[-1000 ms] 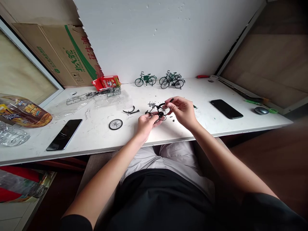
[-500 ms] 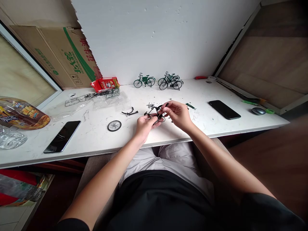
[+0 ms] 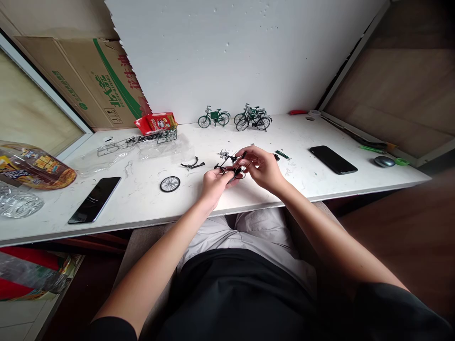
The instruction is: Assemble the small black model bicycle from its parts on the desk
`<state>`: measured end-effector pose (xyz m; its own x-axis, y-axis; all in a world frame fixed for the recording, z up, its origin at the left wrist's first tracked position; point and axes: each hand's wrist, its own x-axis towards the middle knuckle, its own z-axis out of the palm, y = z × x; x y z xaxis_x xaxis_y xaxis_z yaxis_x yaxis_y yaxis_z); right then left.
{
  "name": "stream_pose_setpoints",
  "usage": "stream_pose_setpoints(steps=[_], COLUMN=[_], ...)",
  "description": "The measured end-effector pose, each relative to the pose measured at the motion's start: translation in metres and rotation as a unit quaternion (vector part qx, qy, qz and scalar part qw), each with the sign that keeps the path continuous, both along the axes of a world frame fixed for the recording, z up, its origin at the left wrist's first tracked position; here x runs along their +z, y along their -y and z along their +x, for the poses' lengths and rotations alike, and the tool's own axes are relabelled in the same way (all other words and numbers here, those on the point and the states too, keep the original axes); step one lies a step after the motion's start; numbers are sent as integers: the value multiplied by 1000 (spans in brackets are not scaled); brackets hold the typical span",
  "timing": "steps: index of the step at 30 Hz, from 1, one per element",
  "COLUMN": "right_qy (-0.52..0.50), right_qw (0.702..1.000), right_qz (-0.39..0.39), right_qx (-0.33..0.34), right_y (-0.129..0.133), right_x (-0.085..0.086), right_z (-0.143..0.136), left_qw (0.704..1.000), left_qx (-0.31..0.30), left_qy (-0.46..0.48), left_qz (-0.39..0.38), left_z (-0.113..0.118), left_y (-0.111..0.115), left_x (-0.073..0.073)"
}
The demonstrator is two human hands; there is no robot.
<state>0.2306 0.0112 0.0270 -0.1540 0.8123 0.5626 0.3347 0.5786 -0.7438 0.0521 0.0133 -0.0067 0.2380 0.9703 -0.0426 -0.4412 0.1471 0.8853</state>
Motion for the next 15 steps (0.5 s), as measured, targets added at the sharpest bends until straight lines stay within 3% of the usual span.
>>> stream_pose_setpoints(steps=[15], right_qy=[77], right_qw=[995], right_qz=[64], right_qx=[-8], right_y=[7], right_x=[9], right_z=[-1], left_qw=[1000], left_qx=[8], left_qy=[3], left_qz=[-7], left_z=[1], left_y=[1], left_x=[3])
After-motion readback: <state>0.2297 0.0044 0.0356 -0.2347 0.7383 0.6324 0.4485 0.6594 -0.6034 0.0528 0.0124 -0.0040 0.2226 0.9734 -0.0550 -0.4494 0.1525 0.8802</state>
